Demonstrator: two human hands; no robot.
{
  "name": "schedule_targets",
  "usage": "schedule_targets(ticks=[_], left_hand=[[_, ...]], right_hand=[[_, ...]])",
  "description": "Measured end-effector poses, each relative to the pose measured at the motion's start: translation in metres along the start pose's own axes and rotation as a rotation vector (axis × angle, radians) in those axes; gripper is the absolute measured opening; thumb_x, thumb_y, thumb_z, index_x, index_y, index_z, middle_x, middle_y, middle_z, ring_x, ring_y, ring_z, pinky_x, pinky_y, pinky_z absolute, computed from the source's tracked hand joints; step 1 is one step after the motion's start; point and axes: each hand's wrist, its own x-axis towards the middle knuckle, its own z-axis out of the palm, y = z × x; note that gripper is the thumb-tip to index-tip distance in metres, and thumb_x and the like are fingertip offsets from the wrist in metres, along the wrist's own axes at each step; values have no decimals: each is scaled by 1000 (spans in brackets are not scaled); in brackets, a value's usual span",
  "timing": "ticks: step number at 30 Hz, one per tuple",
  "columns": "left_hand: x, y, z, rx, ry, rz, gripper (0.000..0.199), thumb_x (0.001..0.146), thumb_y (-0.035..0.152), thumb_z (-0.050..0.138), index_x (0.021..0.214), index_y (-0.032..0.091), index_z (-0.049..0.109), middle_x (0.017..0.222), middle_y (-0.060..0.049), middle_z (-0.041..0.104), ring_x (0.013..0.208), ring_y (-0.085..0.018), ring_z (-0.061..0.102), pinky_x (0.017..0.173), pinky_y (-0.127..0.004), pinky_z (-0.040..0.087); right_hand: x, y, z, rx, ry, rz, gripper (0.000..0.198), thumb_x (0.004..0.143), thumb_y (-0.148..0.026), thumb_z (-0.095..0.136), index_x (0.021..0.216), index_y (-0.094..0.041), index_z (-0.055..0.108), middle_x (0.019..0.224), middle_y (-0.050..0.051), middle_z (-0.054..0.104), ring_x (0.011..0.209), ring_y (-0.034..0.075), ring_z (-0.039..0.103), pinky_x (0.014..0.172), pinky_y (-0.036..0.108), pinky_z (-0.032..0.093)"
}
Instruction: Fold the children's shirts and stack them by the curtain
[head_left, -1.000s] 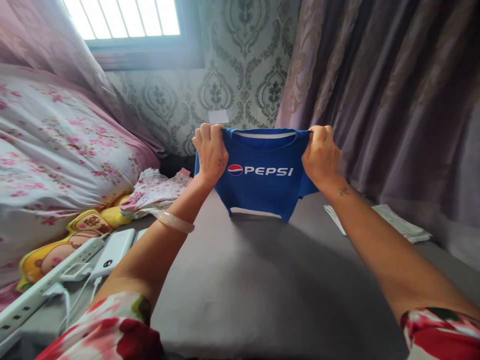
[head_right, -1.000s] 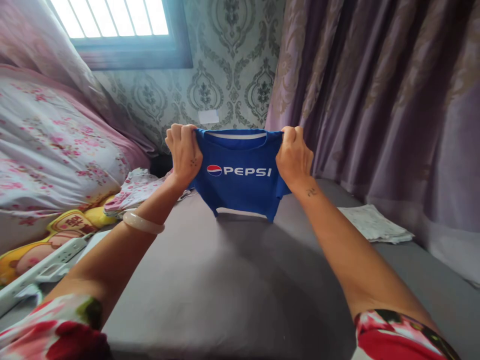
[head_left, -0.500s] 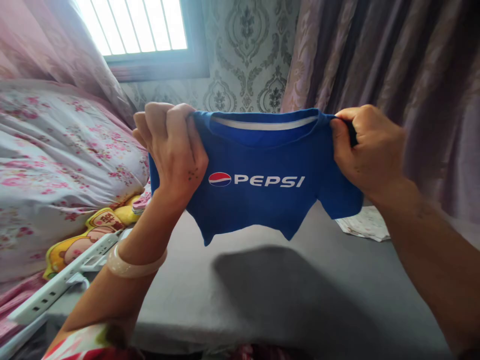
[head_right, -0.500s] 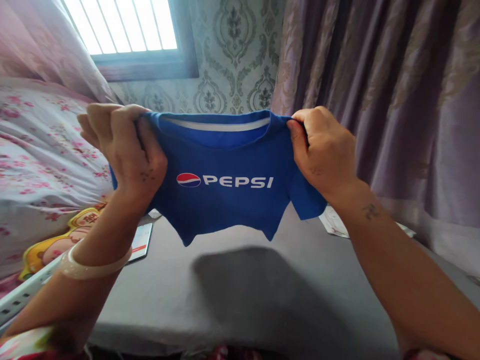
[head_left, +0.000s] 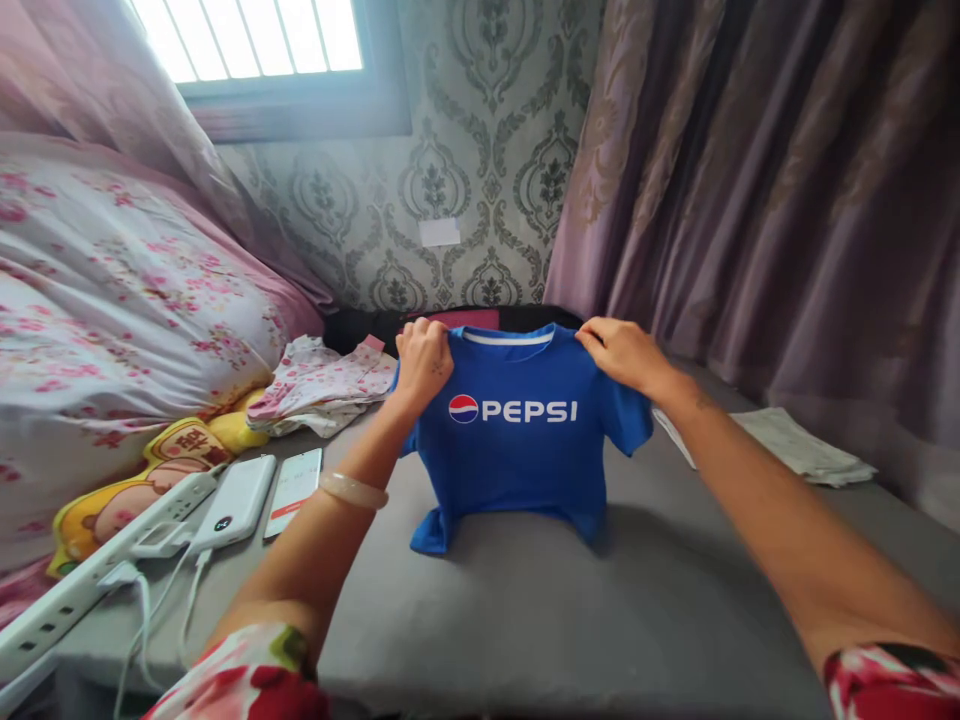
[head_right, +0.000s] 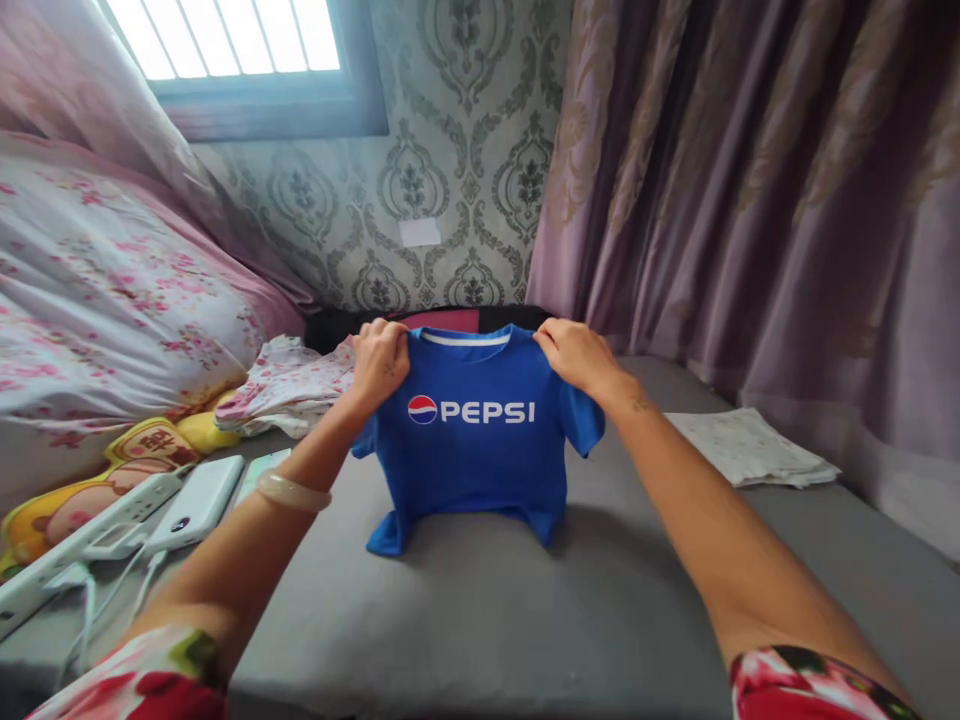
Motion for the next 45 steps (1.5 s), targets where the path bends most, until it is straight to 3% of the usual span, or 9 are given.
schedule_targets(ticks=[4, 10, 16, 29, 35, 38, 41, 43, 45], left_hand=[[-19, -12, 59, -18, -158, -8, 29, 96, 25, 32, 105, 21, 60, 108, -13, 59, 103, -29, 51, 86, -42, 37], [-37, -25, 116, -14, -249, -1, 29, 98, 33, 36, 107, 20, 60, 109, -11, 60, 103, -27, 49, 87, -40, 35], [-36, -31, 149, -28, -272, 6, 29, 97, 39, 41, 106, 20, 61, 109, -10, 60, 104, -26, 49, 85, -37, 34], [-15, -49, 210, 100, -441, -38, 30, 97, 34, 39, 106, 19, 63, 110, -12, 61, 106, -28, 51, 85, -39, 35], [-10, -57, 228, 98, -682, -125, 32, 94, 38, 43, 101, 17, 66, 110, -15, 67, 110, -31, 56, 92, -44, 35], [0, -73, 227, 24, -775, -312, 43, 90, 52, 43, 89, 17, 67, 102, -15, 71, 107, -33, 60, 95, -47, 35], [7, -100, 216, -234, -864, -540, 47, 85, 58, 48, 74, 15, 64, 82, -13, 70, 98, -32, 62, 84, -37, 43], [5, -117, 205, -325, -894, -564, 49, 88, 56, 40, 79, 13, 63, 73, -10, 67, 83, -26, 64, 70, -32, 46], [-1, -131, 194, -391, -918, -550, 46, 87, 52, 40, 80, 13, 63, 69, -7, 65, 73, -21, 61, 65, -29, 45]], right_hand=[[-12, 21, 57, -35, -108, 63, 29, 97, -35, 39, 103, -24, 65, 112, 10, 68, 99, 27, 63, 73, 35, 45], [-27, 42, 112, -92, -140, 124, 31, 99, -36, 36, 109, -25, 62, 114, 7, 66, 98, 24, 62, 71, 31, 42], [-23, 57, 145, -177, -183, 136, 31, 101, -37, 35, 112, -25, 61, 114, 5, 65, 91, 20, 63, 68, 28, 39], [13, 79, 209, -270, -424, 111, 36, 103, -35, 26, 114, -23, 58, 117, 9, 63, 101, 21, 62, 77, 29, 41], [13, 88, 235, -160, -502, 143, 35, 102, -37, 31, 114, -23, 60, 121, 9, 63, 107, 22, 60, 85, 33, 42], [14, 104, 238, 52, -517, 338, 41, 99, -45, 33, 105, -21, 65, 115, 11, 67, 109, 25, 59, 88, 33, 42], [18, 129, 229, 228, -554, 510, 60, 100, -46, 17, 93, -16, 69, 101, 15, 71, 95, 22, 65, 78, 29, 46], [16, 147, 220, 388, -638, 664, 65, 100, -43, 11, 94, -14, 69, 95, 15, 72, 74, 17, 65, 64, 26, 46], [10, 161, 209, 573, -707, 808, 53, 99, -38, 22, 96, -13, 68, 94, 13, 72, 62, 13, 61, 54, 22, 43]])
